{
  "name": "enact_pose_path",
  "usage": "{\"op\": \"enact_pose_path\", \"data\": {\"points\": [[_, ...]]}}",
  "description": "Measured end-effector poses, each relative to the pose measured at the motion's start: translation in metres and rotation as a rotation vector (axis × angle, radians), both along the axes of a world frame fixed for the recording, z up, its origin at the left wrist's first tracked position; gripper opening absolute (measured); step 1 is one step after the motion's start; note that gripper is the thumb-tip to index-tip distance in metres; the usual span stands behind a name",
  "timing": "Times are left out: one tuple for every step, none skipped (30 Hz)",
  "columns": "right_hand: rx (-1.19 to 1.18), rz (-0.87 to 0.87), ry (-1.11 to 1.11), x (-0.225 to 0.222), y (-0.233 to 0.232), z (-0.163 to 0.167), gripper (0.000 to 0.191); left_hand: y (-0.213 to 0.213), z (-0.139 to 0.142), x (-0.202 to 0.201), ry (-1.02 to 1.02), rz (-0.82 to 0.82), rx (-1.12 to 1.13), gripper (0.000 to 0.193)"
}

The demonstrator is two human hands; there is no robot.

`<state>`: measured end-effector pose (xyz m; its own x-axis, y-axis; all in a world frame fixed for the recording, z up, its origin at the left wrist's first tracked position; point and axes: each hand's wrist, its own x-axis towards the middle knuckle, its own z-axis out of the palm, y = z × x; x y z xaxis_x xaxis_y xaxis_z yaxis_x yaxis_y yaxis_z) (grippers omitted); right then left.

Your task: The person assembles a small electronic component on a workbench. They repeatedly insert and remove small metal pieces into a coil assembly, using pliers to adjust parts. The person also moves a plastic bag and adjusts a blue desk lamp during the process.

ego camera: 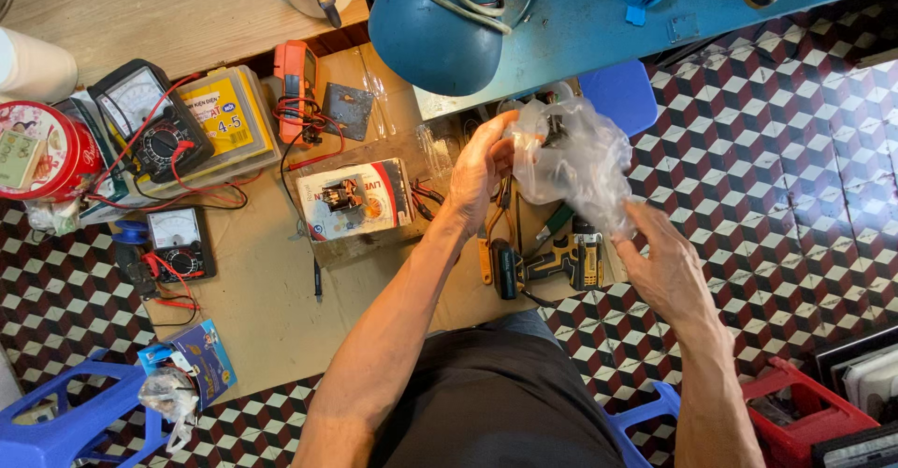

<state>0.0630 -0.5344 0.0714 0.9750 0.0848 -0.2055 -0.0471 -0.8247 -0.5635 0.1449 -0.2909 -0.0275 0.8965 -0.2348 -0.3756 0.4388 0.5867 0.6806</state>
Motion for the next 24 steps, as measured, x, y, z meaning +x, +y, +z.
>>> {"op": "enact_pose_path", "data": {"points": [[0.008, -0.014, -0.093, 0.0, 0.002, 0.012, 0.045, -0.001, 0.001, 0.0, -0.002, -0.012, 0.11, 0.054], [0.017, -0.031, -0.188, -0.002, 0.003, 0.029, 0.049, -0.002, 0.003, 0.001, -0.006, -0.027, 0.22, 0.054], [0.025, -0.046, -0.284, -0.001, 0.008, 0.042, 0.054, -0.003, 0.003, 0.001, -0.012, -0.039, 0.331, 0.057], [0.151, -0.084, -0.286, 0.006, 0.02, 0.047, 0.044, -0.005, 0.004, 0.0, -0.049, -0.04, 0.329, 0.059], [0.276, -0.123, -0.289, 0.016, 0.032, 0.05, 0.035, -0.008, 0.004, -0.002, -0.088, -0.043, 0.326, 0.061], [0.401, -0.163, -0.288, 0.028, 0.037, 0.052, 0.028, -0.011, 0.005, -0.005, -0.124, -0.049, 0.322, 0.064], [0.339, -0.054, -0.27, 0.048, 0.045, 0.044, 0.027, -0.013, 0.006, -0.008, -0.152, -0.04, 0.291, 0.065], [0.277, 0.054, -0.254, 0.074, 0.054, 0.027, 0.028, -0.016, 0.007, -0.01, -0.182, -0.032, 0.26, 0.066], [0.107, 0.095, -0.067, 0.1, 0.062, 0.006, 0.029, -0.019, 0.009, -0.011, -0.211, -0.027, 0.226, 0.068], [-0.066, 0.133, 0.123, 0.116, 0.066, -0.016, 0.03, -0.023, 0.012, -0.01, -0.235, -0.027, 0.243, 0.07], [-0.127, 0.141, 0.208, 0.129, 0.067, -0.039, 0.031, -0.027, 0.017, -0.006, -0.262, -0.022, 0.26, 0.072], [-0.185, 0.154, 0.3, 0.135, 0.065, -0.06, 0.034, -0.03, 0.023, -0.004, -0.282, -0.014, 0.278, 0.075], [-0.191, 0.134, 0.294, 0.132, 0.059, -0.078, 0.034, -0.033, 0.032, -0.001, -0.378, -0.032, 0.372, 0.076], [-0.198, 0.115, 0.275, 0.133, 0.05, -0.09, 0.039, -0.038, 0.041, 0.01, -0.486, -0.045, 0.467, 0.077], [-0.204, 0.106, 0.25, 0.131, 0.041, -0.098, 0.048, -0.041, 0.051, 0.022, -0.596, -0.048, 0.568, 0.079], [-0.209, 0.099, 0.232, 0.126, 0.034, -0.099, 0.058, -0.041, 0.062, 0.03, -0.533, -0.079, 0.55, 0.08], [-0.213, 0.083, 0.223, 0.119, 0.026, -0.102, 0.069, -0.042, 0.072, 0.037, -0.465, -0.12, 0.527, 0.08], [-0.219, 0.058, 0.209, 0.112, 0.023, -0.102, 0.081, -0.044, 0.082, 0.042, -0.406, -0.168, 0.499, 0.081], [-0.252, 0.018, 0.259, 0.108, 0.02, -0.102, 0.078, -0.043, 0.089, 0.047, -0.457, -0.174, 0.493, 0.081], [-0.276, -0.013, 0.3, 0.102, 0.018, -0.1, 0.081, -0.041, 0.095, 0.052, -0.511, -0.18, 0.485, 0.08], [-0.306, -0.042, 0.352, 0.098, 0.019, -0.097, 0.084, -0.039, 0.098, 0.055, -0.558, -0.187, 0.475, 0.079], [-0.284, -0.084, 0.371, 0.091, 0.02, -0.093, 0.086, -0.036, 0.099, 0.055, -0.596, -0.195, 0.468, 0.079], [-0.247, -0.126, 0.394, 0.084, 0.021, -0.089, 0.089, -0.032, 0.097, 0.053, -0.629, -0.202, 0.462, 0.078], [-0.213, -0.164, 0.428, 0.08, 0.023, -0.086, 0.092, -0.029, 0.094, 0.052, -0.664, -0.208, 0.459, 0.077]]}}
